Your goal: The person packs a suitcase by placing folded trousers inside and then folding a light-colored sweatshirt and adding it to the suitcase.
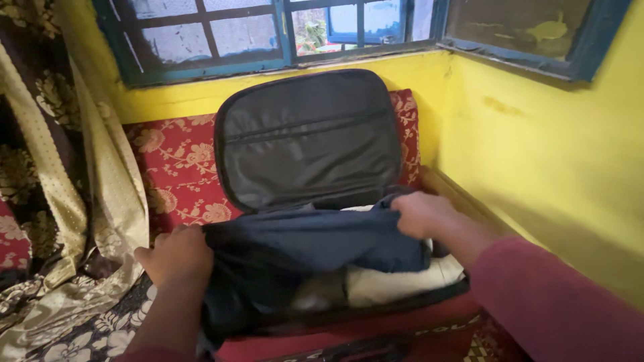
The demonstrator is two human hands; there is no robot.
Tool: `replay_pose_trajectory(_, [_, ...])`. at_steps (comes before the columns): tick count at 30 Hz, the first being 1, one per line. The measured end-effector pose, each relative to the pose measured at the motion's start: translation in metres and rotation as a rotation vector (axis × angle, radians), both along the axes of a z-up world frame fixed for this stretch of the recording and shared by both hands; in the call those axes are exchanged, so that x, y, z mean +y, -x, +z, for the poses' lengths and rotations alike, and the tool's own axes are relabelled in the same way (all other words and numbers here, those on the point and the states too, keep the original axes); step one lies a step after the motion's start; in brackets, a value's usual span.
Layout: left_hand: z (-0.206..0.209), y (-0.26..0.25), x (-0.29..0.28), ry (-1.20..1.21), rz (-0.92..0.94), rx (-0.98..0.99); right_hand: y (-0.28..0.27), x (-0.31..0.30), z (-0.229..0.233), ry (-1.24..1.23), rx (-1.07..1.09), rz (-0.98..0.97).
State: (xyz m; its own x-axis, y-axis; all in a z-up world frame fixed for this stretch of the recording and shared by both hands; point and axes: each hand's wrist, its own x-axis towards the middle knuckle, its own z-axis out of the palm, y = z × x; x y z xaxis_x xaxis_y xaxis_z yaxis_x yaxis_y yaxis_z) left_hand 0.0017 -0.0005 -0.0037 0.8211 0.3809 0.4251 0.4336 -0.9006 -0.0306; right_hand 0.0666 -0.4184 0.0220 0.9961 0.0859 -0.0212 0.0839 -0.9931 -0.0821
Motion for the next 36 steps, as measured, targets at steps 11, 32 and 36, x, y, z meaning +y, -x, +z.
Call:
replay_pose_trajectory(11, [0.039, -0.023, -0.085, 0.155, -0.402, -0.279, 0.005, -0.027, -0.006, -0.164, 0.870, -0.136])
replay_pose_trajectory(32, [0.003, -0.081, -0.128, 0.895, -0.996, -0.453, -0.020, -0.042, 0.020, -0.744, 0.381, 0.136])
replay_pose_trajectory(36, [-0.008, -0.090, -0.107, 0.833, -0.802, -0.365, -0.017, -0.060, 0.017, -1.303, 0.397, 0.147])
